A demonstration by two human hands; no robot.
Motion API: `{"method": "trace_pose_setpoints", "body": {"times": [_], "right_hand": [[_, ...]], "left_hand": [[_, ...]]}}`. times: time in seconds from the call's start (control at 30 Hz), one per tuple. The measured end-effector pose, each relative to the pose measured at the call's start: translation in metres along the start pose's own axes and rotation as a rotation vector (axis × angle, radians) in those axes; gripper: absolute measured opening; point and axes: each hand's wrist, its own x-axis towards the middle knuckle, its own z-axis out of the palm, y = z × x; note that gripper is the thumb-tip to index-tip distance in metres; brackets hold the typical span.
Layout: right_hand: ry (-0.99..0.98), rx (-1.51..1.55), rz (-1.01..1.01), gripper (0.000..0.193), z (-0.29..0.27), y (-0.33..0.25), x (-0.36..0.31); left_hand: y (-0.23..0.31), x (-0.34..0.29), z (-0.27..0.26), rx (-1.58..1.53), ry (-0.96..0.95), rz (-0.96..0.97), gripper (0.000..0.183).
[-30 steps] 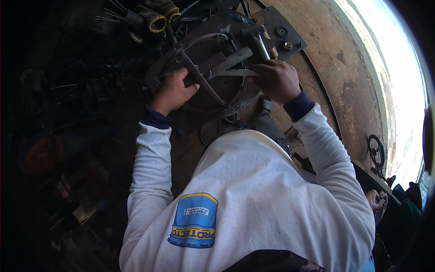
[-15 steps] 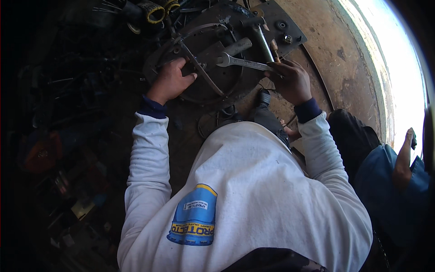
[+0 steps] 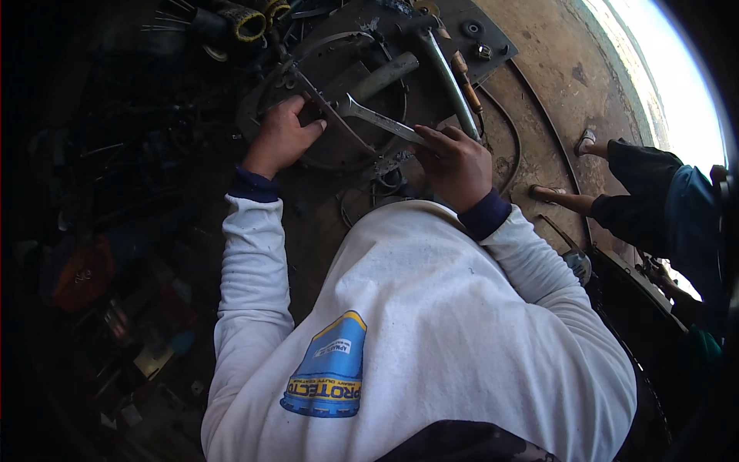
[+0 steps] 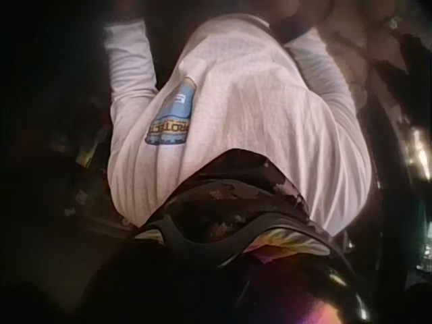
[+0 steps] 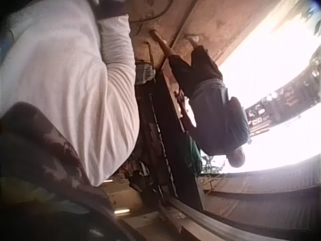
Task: The person uses a wrench to tighten bolts on a metal frame, then receives a pair of locking pliers from another person and uses them to secure a metal rod before hammering the assembly.
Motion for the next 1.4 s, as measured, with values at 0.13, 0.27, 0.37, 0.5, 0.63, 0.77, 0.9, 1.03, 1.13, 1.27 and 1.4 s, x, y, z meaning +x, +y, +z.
{"method": "trace_pose_setpoints", "body": {"times": [0.13, 0.27, 0.37, 0.5, 0.63, 0.77, 0.9, 1.03, 1.13, 1.27, 1.4], "right_hand": [[-0.045, 0.014, 0.031, 0.028, -0.005, -0.004, -0.003], [-0.027, 0.067, 0.042, 0.029, 0.004, -0.005, -0.006], [-0.067, 0.071, 0.029, 0.028, 0.006, -0.009, -0.008], [-0.081, 0.009, -0.023, 0.025, 0.0, -0.005, 0.005], [-0.136, -0.152, -0.379, 0.028, -0.02, 0.037, 0.09], [-0.209, -0.232, -0.631, 0.031, -0.008, 0.064, 0.179], [-0.246, -0.2, -0.577, 0.03, -0.018, 0.079, 0.177], [-0.156, -0.186, -0.313, 0.026, -0.041, 0.084, 0.113], [-0.07, -0.101, -0.152, 0.024, -0.028, 0.06, 0.056], [0.008, -0.042, -0.005, 0.025, -0.015, 0.03, 0.021], [0.014, -0.032, 0.021, 0.026, -0.004, 0.014, 0.012]], "left_hand": [[-0.001, -0.001, 0.001, 0.0, 0.007, -0.004, 0.029], [-0.004, 0.0, 0.002, -0.009, 0.015, 0.038, 0.029], [0.0, 0.001, 0.0, -0.022, 0.01, 0.051, 0.029], [0.002, 0.0, -0.001, 0.003, -0.015, -0.002, 0.031], [0.002, -0.003, 0.002, -0.018, 0.082, 0.093, 0.034], [-0.004, 0.001, 0.002, -0.008, 0.021, 0.045, 0.036], [-0.001, 0.003, -0.002, 0.048, -0.036, -0.02, 0.04], [-0.013, 0.001, 0.005, 0.059, 0.043, 0.048, 0.04], [-0.006, 0.001, 0.001, 0.042, 0.013, 0.038, 0.041], [-0.002, 0.002, -0.003, 0.021, -0.035, 0.01, 0.039], [-0.006, 0.002, -0.001, -0.004, -0.032, 0.012, 0.036]]}}
